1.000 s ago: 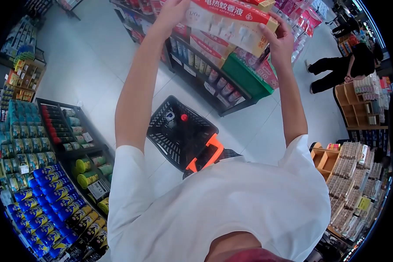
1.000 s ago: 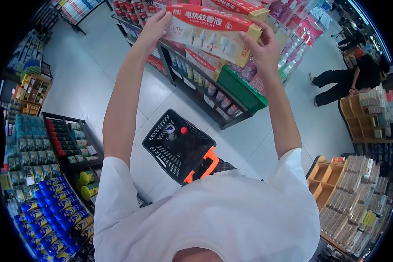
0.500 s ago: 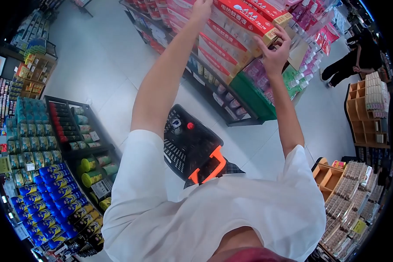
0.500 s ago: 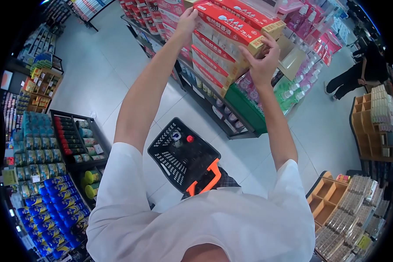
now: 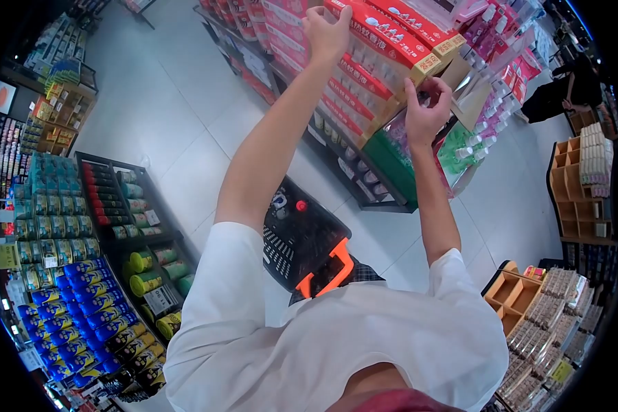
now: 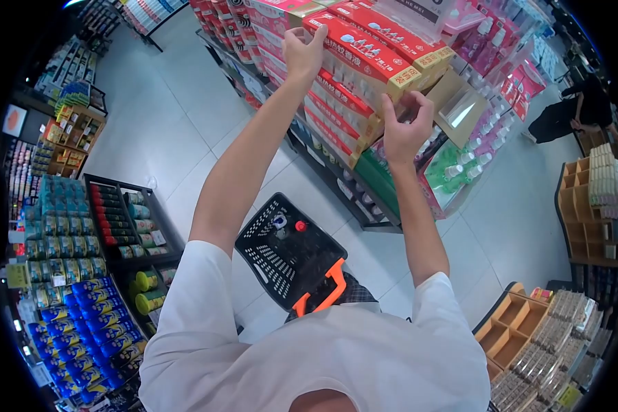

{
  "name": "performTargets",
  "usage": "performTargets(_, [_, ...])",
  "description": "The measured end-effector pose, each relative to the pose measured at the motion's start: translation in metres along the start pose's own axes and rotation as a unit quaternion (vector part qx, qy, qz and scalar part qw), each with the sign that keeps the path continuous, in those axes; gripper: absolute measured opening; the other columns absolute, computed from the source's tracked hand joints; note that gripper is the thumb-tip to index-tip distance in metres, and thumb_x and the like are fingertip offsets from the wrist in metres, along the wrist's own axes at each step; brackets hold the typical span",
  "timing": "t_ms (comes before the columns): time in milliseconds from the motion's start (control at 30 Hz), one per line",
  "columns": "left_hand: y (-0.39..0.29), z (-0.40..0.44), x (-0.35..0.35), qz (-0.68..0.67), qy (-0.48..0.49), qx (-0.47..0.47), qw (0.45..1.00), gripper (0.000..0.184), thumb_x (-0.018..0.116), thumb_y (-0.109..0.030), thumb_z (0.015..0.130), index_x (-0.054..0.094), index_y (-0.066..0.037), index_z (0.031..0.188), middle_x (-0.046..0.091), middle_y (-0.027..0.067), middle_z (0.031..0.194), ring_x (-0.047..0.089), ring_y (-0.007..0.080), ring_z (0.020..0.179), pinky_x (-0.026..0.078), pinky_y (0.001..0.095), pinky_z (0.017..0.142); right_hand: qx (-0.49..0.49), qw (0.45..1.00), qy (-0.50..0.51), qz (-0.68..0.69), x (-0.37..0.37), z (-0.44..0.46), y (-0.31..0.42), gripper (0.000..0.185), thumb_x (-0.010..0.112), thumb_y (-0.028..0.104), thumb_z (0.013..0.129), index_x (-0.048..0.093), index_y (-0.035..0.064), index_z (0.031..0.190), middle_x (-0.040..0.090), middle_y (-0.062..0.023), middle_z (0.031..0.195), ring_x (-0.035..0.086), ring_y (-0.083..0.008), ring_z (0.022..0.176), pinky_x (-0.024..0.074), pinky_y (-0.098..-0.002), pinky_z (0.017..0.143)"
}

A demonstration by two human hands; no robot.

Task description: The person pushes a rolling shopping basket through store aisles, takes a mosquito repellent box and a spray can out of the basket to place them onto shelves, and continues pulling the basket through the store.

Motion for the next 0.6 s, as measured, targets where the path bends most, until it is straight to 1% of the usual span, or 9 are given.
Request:
performTargets(133, [0.006, 0.004, -0.006, -0.010, -0.036, 0.016, 0.999, 0.060, 0.067, -0.042, 0.085, 0.047, 0.004, 0.118, 0.047, 0.0180, 0.118, 0.052, 0.0253, 0.107, 0.046, 0.0373, 0.088, 0.024, 0.999, 0.012, 0.033, -0.005, 0.000, 0.002, 0.034, 0.078, 0.009, 0.077, 0.055, 0.0017, 0.100, 0.057, -0.0055, 0.087, 0.058, -0.0136, 0.080, 0.0477, -0.0266, 0.073])
performTargets(233, [0.010, -0.038, -0.040, -0.004, -0.070, 0.108, 0.992, 0.046, 0.066, -0.033, 0.087, 0.051, 0.002, 0.113, 0.052, 0.0155, 0.108, 0.053, 0.0230, 0.101, 0.045, 0.0355, 0.085, 0.060, 0.988, 0.031, 0.135, -0.016, -0.028, 0.004, 0.023, 0.070, 0.002, 0.082, 0.054, 0.0023, 0.099, 0.055, -0.0044, 0.088, 0.056, -0.0114, 0.080, 0.0466, -0.0241, 0.074])
performTargets(267, [0.009, -0.080, -0.062, 0.036, -0.095, 0.174, 0.979, 0.033, 0.066, -0.023, 0.086, 0.054, -0.001, 0.107, 0.054, 0.0136, 0.099, 0.053, 0.0233, 0.097, 0.044, 0.0344, 0.084, 0.073, 0.977, 0.052, 0.192, -0.015, -0.046, 0.020, 0.015, 0.064, 0.000, 0.086, 0.053, 0.0023, 0.096, 0.054, -0.0043, 0.087, 0.054, -0.0108, 0.079, 0.0461, -0.0244, 0.075])
performTargets(367, [0.087, -0.234, -0.120, 0.143, -0.046, 0.142, 0.978, 0.034, 0.071, -0.016, 0.073, 0.054, -0.003, 0.100, 0.053, 0.0148, 0.098, 0.053, 0.0329, 0.098, 0.043, 0.0369, 0.088, 0.125, 0.946, 0.266, 0.137, 0.002, -0.153, 0.027, 0.009, 0.062, 0.003, 0.087, 0.054, 0.0011, 0.092, 0.055, -0.0050, 0.086, 0.052, -0.0115, 0.077, 0.0440, -0.0248, 0.069])
performTargets(433, [0.194, -0.360, -0.159, 0.201, 0.115, -0.168, 0.958, 0.041, 0.074, -0.030, 0.073, 0.057, -0.005, 0.102, 0.055, 0.0174, 0.105, 0.053, 0.0350, 0.105, 0.043, 0.0430, 0.090, 0.178, 0.854, 0.480, 0.090, 0.029, -0.263, 0.029, 0.011, 0.065, 0.005, 0.084, 0.059, 0.0007, 0.093, 0.059, -0.0033, 0.078, 0.055, -0.0120, 0.068, 0.0456, -0.0276, 0.062])
performTargets(500, [0.263, -0.500, -0.207, 0.275, 0.153, -0.375, 0.872, 0.062, 0.073, -0.052, 0.068, 0.061, -0.007, 0.109, 0.056, 0.0191, 0.114, 0.051, 0.0352, 0.111, 0.043, 0.0446, 0.094, 0.076, 0.715, 0.690, 0.085, 0.031, -0.380, 0.047, 0.022, 0.070, 0.006, 0.079, 0.061, 0.0022, 0.098, 0.061, -0.0095, 0.080, 0.061, -0.0179, 0.071, 0.0496, -0.0294, 0.066])
performTargets(533, [0.277, -0.557, -0.213, 0.275, 0.208, -0.421, 0.839, 0.070, 0.072, -0.059, 0.066, 0.061, -0.006, 0.110, 0.056, 0.0206, 0.114, 0.052, 0.0353, 0.111, 0.044, 0.0434, 0.094, 0.021, 0.641, 0.762, 0.092, 0.020, -0.432, 0.051, 0.028, 0.072, 0.008, 0.077, 0.061, 0.0029, 0.102, 0.063, -0.0124, 0.088, 0.064, -0.0224, 0.078, 0.0514, -0.0330, 0.070])
performTargets(567, [0.278, -0.601, -0.209, 0.211, 0.251, -0.449, 0.831, 0.063, 0.070, -0.055, 0.072, 0.060, -0.007, 0.112, 0.056, 0.0211, 0.116, 0.054, 0.0338, 0.110, 0.045, 0.0418, 0.091, -0.048, 0.589, 0.795, 0.138, 0.000, -0.481, 0.038, 0.037, 0.075, 0.013, 0.074, 0.061, 0.0032, 0.107, 0.063, -0.0140, 0.095, 0.064, -0.0271, 0.084, 0.0515, -0.0370, 0.076])
performTargets(600, [0.280, -0.630, -0.203, 0.180, 0.277, -0.431, 0.840, 0.053, 0.068, -0.045, 0.077, 0.060, -0.007, 0.113, 0.059, 0.0208, 0.112, 0.057, 0.0329, 0.109, 0.048, 0.0413, 0.088, -0.034, 0.466, 0.878, 0.108, -0.020, -0.526, 0.026, 0.040, 0.072, 0.021, 0.078, 0.059, 0.0061, 0.113, 0.062, -0.0179, 0.101, 0.062, -0.0320, 0.097, 0.0497, -0.0397, 0.085])
Point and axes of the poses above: each hand's wrist, its own z-axis towards the middle knuckle, its own x-axis out of the palm, y = z × x, the point moved 10 cm from there along z, towards the middle knuckle
